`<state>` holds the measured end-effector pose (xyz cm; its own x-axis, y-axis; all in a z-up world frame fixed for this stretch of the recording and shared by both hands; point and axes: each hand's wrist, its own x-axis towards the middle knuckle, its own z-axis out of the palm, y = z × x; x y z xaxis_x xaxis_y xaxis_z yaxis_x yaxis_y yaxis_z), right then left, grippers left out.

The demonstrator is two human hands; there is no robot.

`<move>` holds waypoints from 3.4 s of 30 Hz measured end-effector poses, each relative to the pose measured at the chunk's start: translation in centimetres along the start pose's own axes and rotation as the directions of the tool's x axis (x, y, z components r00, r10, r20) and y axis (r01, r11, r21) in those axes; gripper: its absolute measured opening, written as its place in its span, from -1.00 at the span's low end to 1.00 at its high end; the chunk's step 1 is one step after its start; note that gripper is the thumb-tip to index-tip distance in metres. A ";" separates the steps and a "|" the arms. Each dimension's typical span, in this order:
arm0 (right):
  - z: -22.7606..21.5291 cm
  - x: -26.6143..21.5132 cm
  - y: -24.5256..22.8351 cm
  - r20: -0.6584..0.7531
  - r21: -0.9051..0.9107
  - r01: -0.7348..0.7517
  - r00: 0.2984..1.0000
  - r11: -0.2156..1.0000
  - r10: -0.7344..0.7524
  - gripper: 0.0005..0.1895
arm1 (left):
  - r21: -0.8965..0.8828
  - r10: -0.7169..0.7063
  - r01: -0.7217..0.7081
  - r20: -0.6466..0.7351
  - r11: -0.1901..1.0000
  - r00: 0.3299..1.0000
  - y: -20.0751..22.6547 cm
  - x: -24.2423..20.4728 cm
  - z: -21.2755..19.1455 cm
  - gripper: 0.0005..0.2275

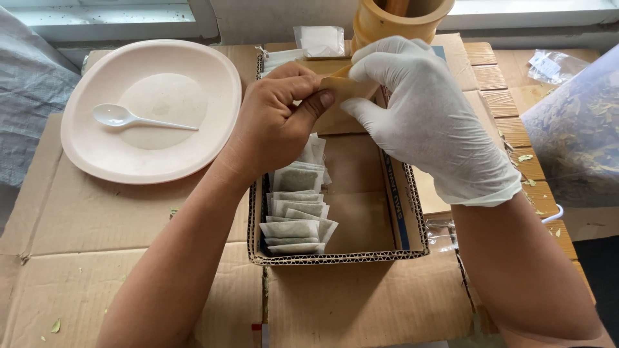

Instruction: Placing individual tea bags into paper envelopes and sealing them with a handheld heat sealer

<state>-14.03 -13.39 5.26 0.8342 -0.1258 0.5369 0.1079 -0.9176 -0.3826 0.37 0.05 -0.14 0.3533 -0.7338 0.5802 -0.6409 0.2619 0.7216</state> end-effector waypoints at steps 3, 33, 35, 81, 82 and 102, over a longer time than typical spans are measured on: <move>0.4 0.0 0.0 0.039 0.013 -0.119 0.992 0.993 0.119 -0.74 | -0.026 0.021 -0.021 -0.006 0.999 1.000 -0.3 0.0 0.2 -0.89; -0.3 0.3 -0.5 0.277 -0.003 -0.418 0.873 0.908 0.402 -0.61 | -0.075 0.008 -0.007 0.014 0.997 1.000 -0.4 0.0 0.3 -0.89; -0.4 0.2 -0.3 0.264 -0.008 -0.407 0.880 0.913 0.395 -0.56 | -0.075 0.011 -0.009 0.021 0.997 1.000 -0.4 0.0 0.3 -0.89; -2.2 0.9 -1.7 0.422 -0.153 -0.436 0.783 0.887 0.457 -0.74 | 0.198 0.018 -0.034 0.084 0.980 0.996 -0.3 -0.1 -0.5 -0.81; -2.2 0.8 -1.6 0.420 -0.154 -0.434 0.784 0.888 0.457 -0.74 | 0.199 0.019 -0.036 0.083 0.979 0.996 -0.2 0.0 -0.6 -0.81; -3.2 0.1 -2.1 -0.035 0.282 -0.181 0.980 0.942 0.198 -0.45 | 0.027 -0.203 0.202 0.087 0.979 0.975 0.6 -0.1 -1.2 -0.84</move>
<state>-15.89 -12.72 8.50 0.8196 -0.3183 0.4764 0.1036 -0.7354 -0.6696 0.75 1.03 0.74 0.4154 -0.8235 0.3863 -0.5746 0.0917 0.8133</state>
